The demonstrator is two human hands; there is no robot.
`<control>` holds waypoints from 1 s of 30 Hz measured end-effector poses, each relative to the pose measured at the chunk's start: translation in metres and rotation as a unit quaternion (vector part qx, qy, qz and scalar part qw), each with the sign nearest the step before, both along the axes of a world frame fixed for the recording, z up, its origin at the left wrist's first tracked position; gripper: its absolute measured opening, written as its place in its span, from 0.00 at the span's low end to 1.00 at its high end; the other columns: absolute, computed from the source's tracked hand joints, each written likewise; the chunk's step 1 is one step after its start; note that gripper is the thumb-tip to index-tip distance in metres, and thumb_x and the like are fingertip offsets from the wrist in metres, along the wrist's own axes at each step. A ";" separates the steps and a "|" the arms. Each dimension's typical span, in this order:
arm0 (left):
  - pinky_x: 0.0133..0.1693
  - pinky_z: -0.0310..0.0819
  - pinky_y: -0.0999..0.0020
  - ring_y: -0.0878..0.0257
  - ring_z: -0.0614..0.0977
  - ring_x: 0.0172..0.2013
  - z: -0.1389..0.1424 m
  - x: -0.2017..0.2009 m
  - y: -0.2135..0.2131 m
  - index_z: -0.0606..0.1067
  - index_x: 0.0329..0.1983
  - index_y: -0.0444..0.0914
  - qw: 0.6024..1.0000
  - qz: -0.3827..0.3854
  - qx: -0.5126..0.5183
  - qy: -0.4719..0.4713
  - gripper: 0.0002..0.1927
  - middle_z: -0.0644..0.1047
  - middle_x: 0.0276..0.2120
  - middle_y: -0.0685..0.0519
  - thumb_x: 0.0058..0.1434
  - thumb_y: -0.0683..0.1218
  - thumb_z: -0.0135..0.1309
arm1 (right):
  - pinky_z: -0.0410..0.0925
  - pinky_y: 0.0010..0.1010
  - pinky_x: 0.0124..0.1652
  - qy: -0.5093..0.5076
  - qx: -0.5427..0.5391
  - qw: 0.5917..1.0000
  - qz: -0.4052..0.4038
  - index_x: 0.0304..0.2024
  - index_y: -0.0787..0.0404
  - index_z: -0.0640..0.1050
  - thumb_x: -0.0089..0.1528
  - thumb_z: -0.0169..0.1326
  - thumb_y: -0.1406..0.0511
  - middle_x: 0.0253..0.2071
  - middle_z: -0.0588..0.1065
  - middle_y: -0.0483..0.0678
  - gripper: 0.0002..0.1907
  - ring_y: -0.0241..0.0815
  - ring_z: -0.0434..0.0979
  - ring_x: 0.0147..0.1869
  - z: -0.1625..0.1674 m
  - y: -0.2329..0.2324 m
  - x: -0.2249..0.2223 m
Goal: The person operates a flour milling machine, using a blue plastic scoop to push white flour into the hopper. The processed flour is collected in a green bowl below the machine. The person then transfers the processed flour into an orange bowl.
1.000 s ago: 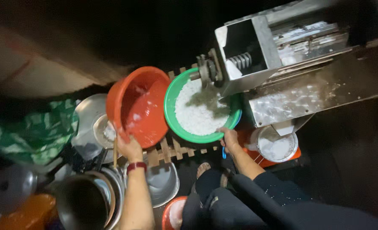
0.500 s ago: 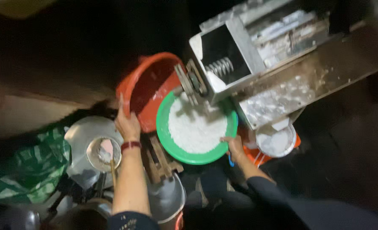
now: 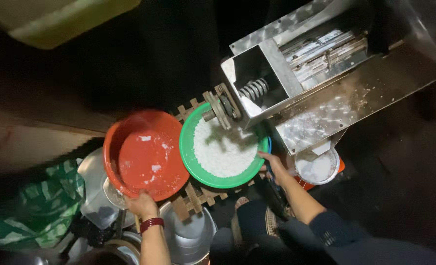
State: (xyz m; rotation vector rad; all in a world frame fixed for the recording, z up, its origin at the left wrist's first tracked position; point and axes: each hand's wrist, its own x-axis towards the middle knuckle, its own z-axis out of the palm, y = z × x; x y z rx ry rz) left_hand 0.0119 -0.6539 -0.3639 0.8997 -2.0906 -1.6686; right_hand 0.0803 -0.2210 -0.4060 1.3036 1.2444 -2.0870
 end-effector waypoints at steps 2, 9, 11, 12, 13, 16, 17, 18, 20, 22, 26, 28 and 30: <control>0.55 0.72 0.59 0.54 0.78 0.53 0.007 -0.018 0.002 0.66 0.68 0.34 0.996 -0.068 -0.035 0.037 0.35 0.76 0.59 0.45 0.55 0.27 0.43 | 0.55 0.28 0.15 0.042 0.026 0.998 0.033 0.36 0.58 0.82 0.55 0.54 0.61 0.22 0.77 0.46 0.10 0.36 0.71 0.16 -0.011 -0.004 -0.017; 0.60 0.69 0.64 0.58 0.78 0.60 0.037 -0.111 0.070 0.68 0.76 0.34 0.951 -0.230 0.152 0.142 0.34 0.77 0.65 0.49 0.63 0.36 0.53 | 0.54 0.34 0.13 0.064 0.132 0.986 0.076 0.24 0.69 0.77 0.49 0.52 0.70 0.16 0.71 0.53 0.06 0.40 0.65 0.12 -0.039 -0.004 0.036; 0.50 0.73 0.53 0.42 0.79 0.49 0.047 -0.111 0.092 0.70 0.72 0.41 0.869 -0.337 -0.362 0.027 0.39 0.77 0.58 0.38 0.53 0.36 0.55 | 0.54 0.32 0.14 0.068 0.095 0.991 0.067 0.23 0.68 0.77 0.48 0.53 0.71 0.18 0.72 0.51 0.04 0.39 0.65 0.13 -0.035 -0.004 0.080; 0.52 0.74 0.55 0.43 0.81 0.49 0.051 -0.110 0.101 0.71 0.73 0.43 0.863 -0.353 -0.362 0.027 0.38 0.78 0.55 0.38 0.55 0.36 0.55 | 0.52 0.32 0.14 0.058 0.085 0.993 0.061 0.23 0.70 0.77 0.49 0.53 0.71 0.17 0.71 0.52 0.05 0.40 0.63 0.13 -0.031 -0.004 0.103; 0.54 0.75 0.56 0.45 0.83 0.49 0.053 -0.110 0.110 0.72 0.73 0.44 0.856 -0.368 -0.361 0.032 0.36 0.80 0.52 0.39 0.58 0.36 0.54 | 0.51 0.32 0.14 0.052 0.077 0.994 0.053 0.23 0.71 0.78 0.49 0.53 0.71 0.17 0.71 0.53 0.06 0.41 0.61 0.13 -0.026 -0.005 0.125; 0.50 0.77 0.60 0.51 0.85 0.44 0.046 -0.094 0.131 0.73 0.68 0.43 0.907 -0.344 -0.233 -0.069 0.28 0.83 0.46 0.41 0.63 0.40 0.52 | 0.67 0.33 0.22 -0.023 -0.039 0.997 -0.067 0.28 0.65 0.80 0.44 0.53 0.75 0.24 0.76 0.51 0.10 0.44 0.77 0.22 -0.011 -0.006 0.189; 0.48 0.78 0.61 0.54 0.85 0.42 0.040 -0.083 0.134 0.73 0.66 0.42 0.923 -0.322 -0.168 -0.127 0.25 0.83 0.45 0.43 0.64 0.41 0.52 | 0.67 0.33 0.22 -0.037 -0.038 0.996 -0.073 0.29 0.66 0.80 0.44 0.53 0.75 0.24 0.76 0.51 0.10 0.43 0.77 0.22 -0.007 -0.005 0.210; 0.50 0.75 0.60 0.54 0.83 0.46 0.031 -0.071 0.139 0.73 0.65 0.40 0.924 -0.309 -0.151 -0.165 0.25 0.82 0.47 0.43 0.62 0.40 0.52 | 0.67 0.33 0.22 -0.050 -0.038 0.995 -0.080 0.29 0.66 0.79 0.44 0.53 0.74 0.25 0.76 0.51 0.10 0.43 0.77 0.23 -0.005 -0.002 0.231; 0.55 0.72 0.61 0.56 0.79 0.52 0.010 -0.039 0.151 0.70 0.67 0.37 0.955 -0.271 -0.039 -0.115 0.29 0.79 0.54 0.45 0.59 0.37 0.51 | 0.67 0.33 0.22 -0.071 -0.034 0.993 -0.087 0.31 0.66 0.79 0.44 0.54 0.74 0.25 0.76 0.52 0.11 0.43 0.76 0.23 -0.004 0.012 0.262; 0.58 0.71 0.63 0.56 0.77 0.56 -0.008 -0.005 0.171 0.63 0.71 0.36 0.971 -0.226 0.066 -0.048 0.41 0.74 0.61 0.47 0.50 0.33 0.53 | 0.67 0.33 0.22 -0.087 -0.024 0.992 -0.093 0.32 0.67 0.78 0.44 0.54 0.73 0.26 0.76 0.52 0.12 0.43 0.76 0.24 -0.003 0.033 0.287; 0.58 0.70 0.60 0.54 0.73 0.58 -0.012 0.040 0.214 0.49 0.79 0.40 0.984 -0.140 0.030 -0.103 0.57 0.67 0.67 0.48 0.47 0.35 0.64 | 0.67 0.33 0.22 -0.107 0.000 0.988 -0.112 0.34 0.67 0.77 0.45 0.55 0.72 0.28 0.76 0.53 0.14 0.43 0.76 0.25 0.009 0.089 0.336; 0.56 0.72 0.57 0.53 0.73 0.56 0.003 0.051 0.227 0.49 0.77 0.41 0.983 -0.070 -0.051 -0.160 0.53 0.67 0.66 0.48 0.51 0.38 0.63 | 0.66 0.33 0.23 -0.116 0.012 0.986 -0.118 0.36 0.68 0.77 0.45 0.56 0.71 0.29 0.76 0.53 0.15 0.43 0.76 0.25 0.015 0.118 0.362; 0.56 0.72 0.58 0.53 0.75 0.55 0.017 0.067 0.242 0.56 0.72 0.40 0.965 -0.059 -0.222 -0.123 0.41 0.71 0.63 0.48 0.56 0.41 0.58 | 0.66 0.33 0.23 -0.124 0.024 0.986 -0.113 0.37 0.68 0.76 0.45 0.56 0.70 0.29 0.75 0.54 0.16 0.43 0.76 0.26 0.019 0.147 0.391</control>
